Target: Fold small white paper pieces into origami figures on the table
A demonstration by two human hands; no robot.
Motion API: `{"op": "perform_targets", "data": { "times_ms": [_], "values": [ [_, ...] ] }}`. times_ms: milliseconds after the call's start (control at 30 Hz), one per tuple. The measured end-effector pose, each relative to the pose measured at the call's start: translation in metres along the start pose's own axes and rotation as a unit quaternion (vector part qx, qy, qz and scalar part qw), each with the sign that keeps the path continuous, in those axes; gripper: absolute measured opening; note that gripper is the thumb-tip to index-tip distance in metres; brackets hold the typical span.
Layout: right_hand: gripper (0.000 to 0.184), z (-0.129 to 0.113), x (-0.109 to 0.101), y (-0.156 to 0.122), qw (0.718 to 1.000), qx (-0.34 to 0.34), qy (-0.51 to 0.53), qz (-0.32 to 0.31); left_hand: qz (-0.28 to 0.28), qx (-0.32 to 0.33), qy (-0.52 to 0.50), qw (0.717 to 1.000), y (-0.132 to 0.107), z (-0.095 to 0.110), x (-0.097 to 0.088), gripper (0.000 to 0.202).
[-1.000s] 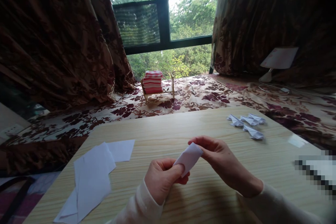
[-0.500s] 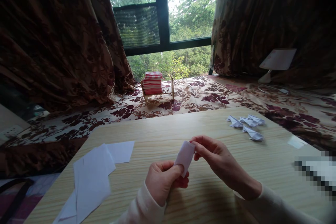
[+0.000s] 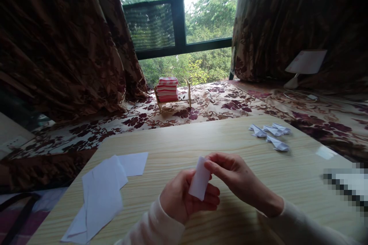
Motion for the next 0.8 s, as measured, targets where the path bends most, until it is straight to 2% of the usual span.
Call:
{"op": "perform_targets", "data": {
  "times_ms": [233, 800],
  "values": [
    [0.023, -0.0012, 0.0008, 0.0013, 1.0, -0.004, -0.004, 0.004, -0.028, 0.071, 0.002, 0.997, 0.0021, -0.0034, -0.0043, 0.036],
    [0.021, -0.003, 0.0008, -0.0005, 1.0, -0.023, -0.015, 0.002, -0.042, 0.091, 0.02, 0.995, 0.003, -0.001, -0.004, 0.034]
  ]
}}
Point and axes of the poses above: each hand's wrist, its own y-axis towards the middle knuckle, its own x-axis out of the palm, z = x × y, the point moved 3 cm from there along y, towards the middle knuckle, and after that the axes turned 9 degrees about -y, right-handed, at the moved point
